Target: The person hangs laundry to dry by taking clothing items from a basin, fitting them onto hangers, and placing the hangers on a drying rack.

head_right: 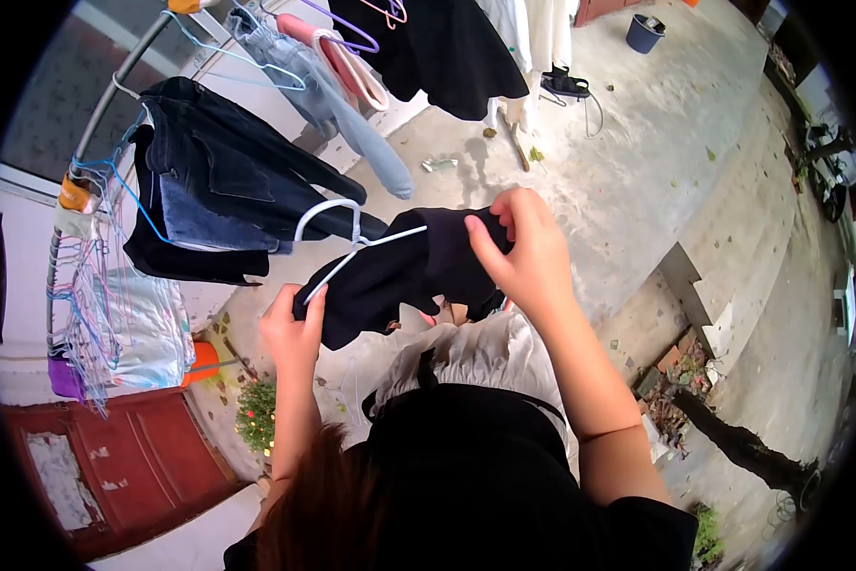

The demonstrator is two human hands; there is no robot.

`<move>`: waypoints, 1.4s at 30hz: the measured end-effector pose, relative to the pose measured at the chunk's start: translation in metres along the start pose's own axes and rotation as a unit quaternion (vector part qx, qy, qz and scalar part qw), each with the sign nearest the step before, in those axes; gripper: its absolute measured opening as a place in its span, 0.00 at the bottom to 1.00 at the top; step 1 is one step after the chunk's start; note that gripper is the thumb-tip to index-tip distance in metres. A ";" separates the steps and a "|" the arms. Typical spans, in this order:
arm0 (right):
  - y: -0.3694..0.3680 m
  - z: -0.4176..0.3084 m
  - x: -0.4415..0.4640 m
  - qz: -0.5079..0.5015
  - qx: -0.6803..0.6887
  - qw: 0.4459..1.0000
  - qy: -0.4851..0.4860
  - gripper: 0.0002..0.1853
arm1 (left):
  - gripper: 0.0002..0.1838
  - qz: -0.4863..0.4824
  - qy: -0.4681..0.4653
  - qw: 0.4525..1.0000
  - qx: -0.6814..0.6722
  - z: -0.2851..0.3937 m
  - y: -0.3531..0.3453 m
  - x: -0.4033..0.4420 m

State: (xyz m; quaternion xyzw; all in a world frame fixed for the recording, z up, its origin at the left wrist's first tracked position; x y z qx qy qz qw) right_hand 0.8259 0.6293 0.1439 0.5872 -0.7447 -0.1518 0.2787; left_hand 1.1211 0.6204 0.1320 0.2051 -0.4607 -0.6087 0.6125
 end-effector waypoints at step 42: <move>-0.012 0.044 0.013 -0.240 -0.146 0.954 -0.103 0.13 | 0.15 0.008 -0.097 0.994 0.041 -0.001 -0.014 -0.021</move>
Point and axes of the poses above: each hand's wrist, its own x-axis towards the middle knuckle, its own y-axis out of the back of the hand, z = x × y, the point moved 2 cm from there along x, towards the middle knuckle, and after that the axes turned 11 degrees about -z, right-handed, at the moved point
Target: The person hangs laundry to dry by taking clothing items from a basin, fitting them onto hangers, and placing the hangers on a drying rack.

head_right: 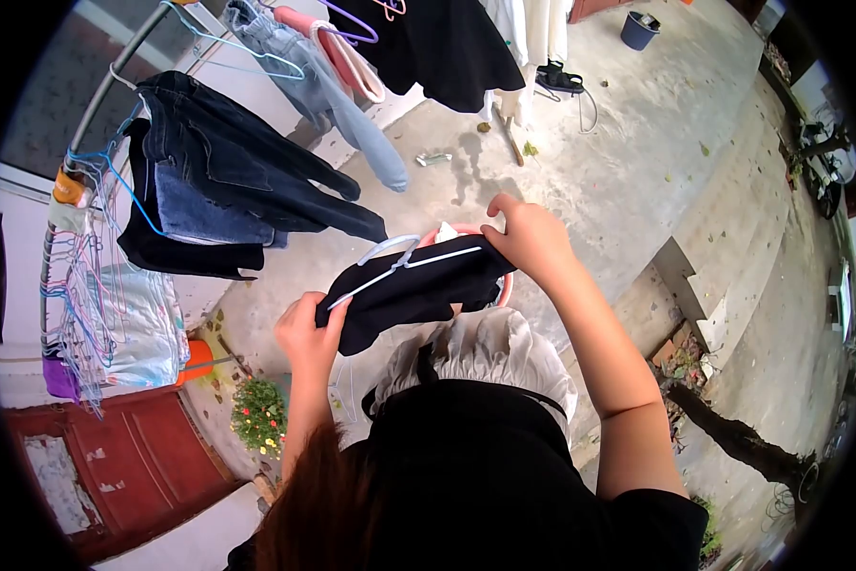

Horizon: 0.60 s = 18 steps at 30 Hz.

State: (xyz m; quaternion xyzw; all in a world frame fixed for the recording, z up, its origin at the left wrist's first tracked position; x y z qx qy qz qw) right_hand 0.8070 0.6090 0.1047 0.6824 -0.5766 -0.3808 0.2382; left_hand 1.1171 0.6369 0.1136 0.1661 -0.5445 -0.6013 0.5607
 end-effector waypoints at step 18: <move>-0.013 -0.040 -0.022 -0.062 0.130 0.960 0.240 0.04 | 0.17 -0.112 -0.046 0.989 -0.079 -0.009 0.056 0.004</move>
Point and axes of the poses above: each hand's wrist, its own x-axis towards the middle knuckle, its own y-axis out of the back of the hand, z = x × y, the point moved 2 cm from there along x, towards the middle knuckle, and after that the axes turned 11 degrees about -z, right-handed, at the moved point
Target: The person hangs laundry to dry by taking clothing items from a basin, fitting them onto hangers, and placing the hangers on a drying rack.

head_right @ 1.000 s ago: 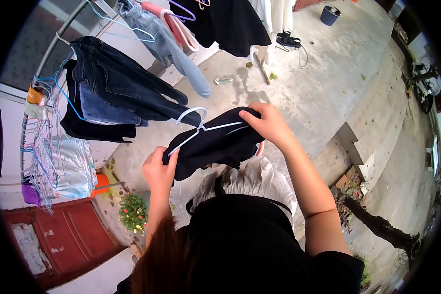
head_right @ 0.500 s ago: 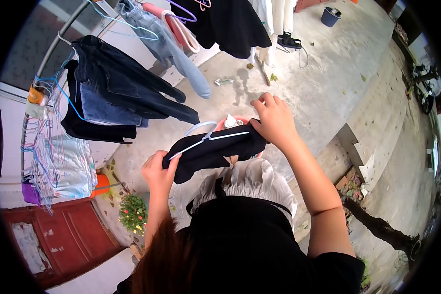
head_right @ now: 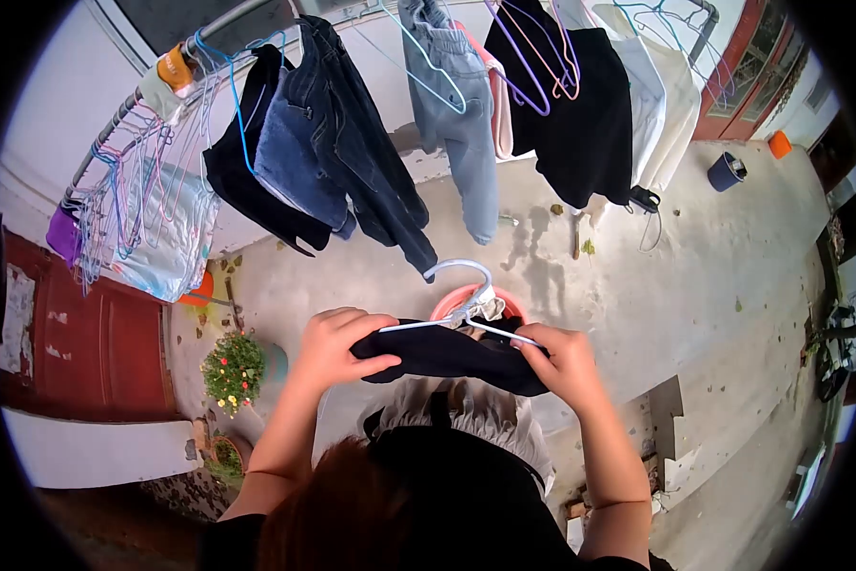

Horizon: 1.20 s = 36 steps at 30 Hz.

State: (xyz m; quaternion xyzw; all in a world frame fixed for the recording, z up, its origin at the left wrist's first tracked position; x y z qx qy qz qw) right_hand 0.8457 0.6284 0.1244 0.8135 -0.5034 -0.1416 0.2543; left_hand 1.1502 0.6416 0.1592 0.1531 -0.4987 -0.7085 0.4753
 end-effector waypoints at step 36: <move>0.019 -0.173 0.023 -0.038 0.441 0.895 -0.061 0.11 | 0.14 0.142 0.158 0.935 -0.285 -0.115 0.034 -0.067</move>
Point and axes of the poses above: each hand's wrist, its own x-axis towards the middle knuckle, its own y-axis out of the back of the hand, z = x × y, the point moved 2 cm from there along x, towards the middle knuckle, and after that the axes turned 11 degrees about -z, right-handed, at the moved point
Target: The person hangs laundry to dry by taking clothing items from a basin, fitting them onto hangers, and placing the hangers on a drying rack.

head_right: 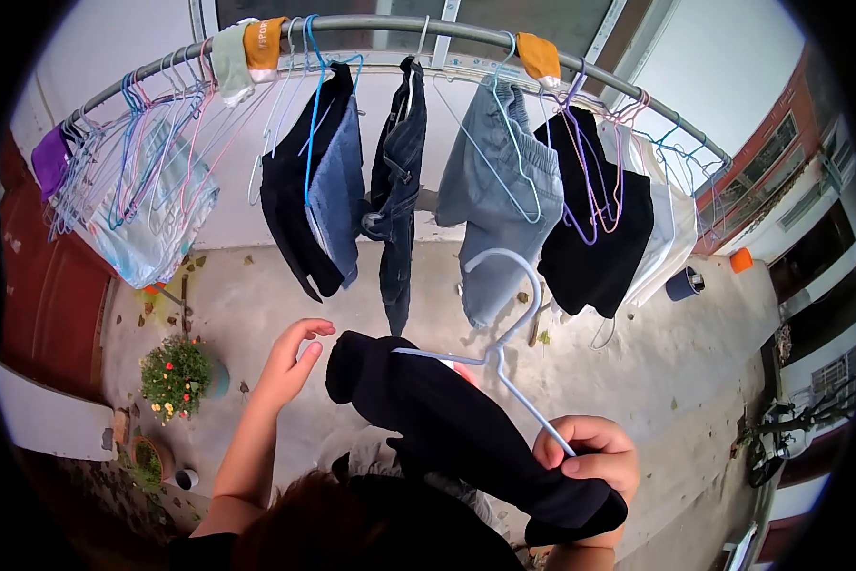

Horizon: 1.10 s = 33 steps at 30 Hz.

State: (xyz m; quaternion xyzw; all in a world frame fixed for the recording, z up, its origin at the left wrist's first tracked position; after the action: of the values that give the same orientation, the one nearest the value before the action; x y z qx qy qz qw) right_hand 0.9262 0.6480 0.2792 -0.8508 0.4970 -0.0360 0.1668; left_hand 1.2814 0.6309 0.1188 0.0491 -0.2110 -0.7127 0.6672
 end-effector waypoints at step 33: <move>0.036 -0.063 0.374 0.105 -0.593 0.796 0.060 0.17 | 0.09 -0.014 0.094 0.994 -0.048 -0.010 -0.036 -0.047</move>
State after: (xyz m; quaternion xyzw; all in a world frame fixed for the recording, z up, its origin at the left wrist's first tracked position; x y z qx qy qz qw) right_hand 1.0706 0.2955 0.2879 -0.7220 0.5158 0.2325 -0.3982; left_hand 1.2567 0.6750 0.0869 0.0865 -0.1119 -0.7238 0.6754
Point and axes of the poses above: each hand's wrist, its own x-axis towards the middle knuckle, its own y-axis out of the back of the hand, z = x × y, the point moved 2 cm from there along x, towards the middle knuckle, and after that the axes turned 11 degrees about -z, right-handed, at the moved point
